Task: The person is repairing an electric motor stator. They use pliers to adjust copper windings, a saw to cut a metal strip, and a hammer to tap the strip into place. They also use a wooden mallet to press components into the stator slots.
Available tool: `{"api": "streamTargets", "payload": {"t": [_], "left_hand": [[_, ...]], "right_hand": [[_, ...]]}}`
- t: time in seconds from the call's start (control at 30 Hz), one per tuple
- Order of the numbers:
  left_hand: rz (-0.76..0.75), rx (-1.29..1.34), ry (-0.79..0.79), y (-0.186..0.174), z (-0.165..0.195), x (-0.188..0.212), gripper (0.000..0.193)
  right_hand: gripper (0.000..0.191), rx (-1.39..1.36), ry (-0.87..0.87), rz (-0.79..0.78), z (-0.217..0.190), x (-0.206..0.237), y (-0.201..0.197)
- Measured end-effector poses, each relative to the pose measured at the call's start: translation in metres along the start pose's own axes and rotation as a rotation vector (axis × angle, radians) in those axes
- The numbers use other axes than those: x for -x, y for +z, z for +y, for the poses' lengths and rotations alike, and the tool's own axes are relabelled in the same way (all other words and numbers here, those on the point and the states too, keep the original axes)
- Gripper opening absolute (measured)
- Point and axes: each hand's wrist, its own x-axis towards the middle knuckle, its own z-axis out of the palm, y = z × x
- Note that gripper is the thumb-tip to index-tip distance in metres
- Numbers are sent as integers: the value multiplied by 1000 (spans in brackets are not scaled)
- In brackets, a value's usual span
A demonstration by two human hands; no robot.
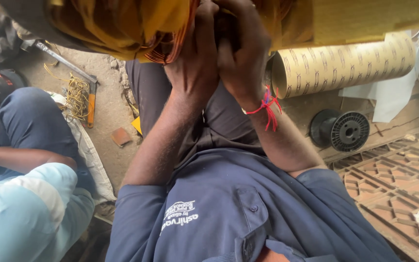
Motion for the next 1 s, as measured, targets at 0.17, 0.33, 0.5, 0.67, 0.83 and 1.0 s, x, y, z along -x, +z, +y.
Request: {"api": "streamTargets", "payload": {"t": [0.17,0.33,0.5,0.67,0.83,1.0], "left_hand": [[38,-96,139,-7,-3,2,30],[88,-121,267,-14,-8,5,26],[0,26,228,-27,-11,4,30],[-136,61,194,-31,-1,7,69],[-265,-111,189,-26,2,10,90],[-255,-99,163,-27,-1,13,84]], "right_hand": [[41,185,-211,-92,-2,0,-5],[33,245,-158,-109,-6,2,-4],[41,231,-178,-170,0,5,-9],[54,364,-244,-222,12,10,-16],[46,473,-251,-158,17,22,-10],[42,563,-268,-87,20,26,1]]}}
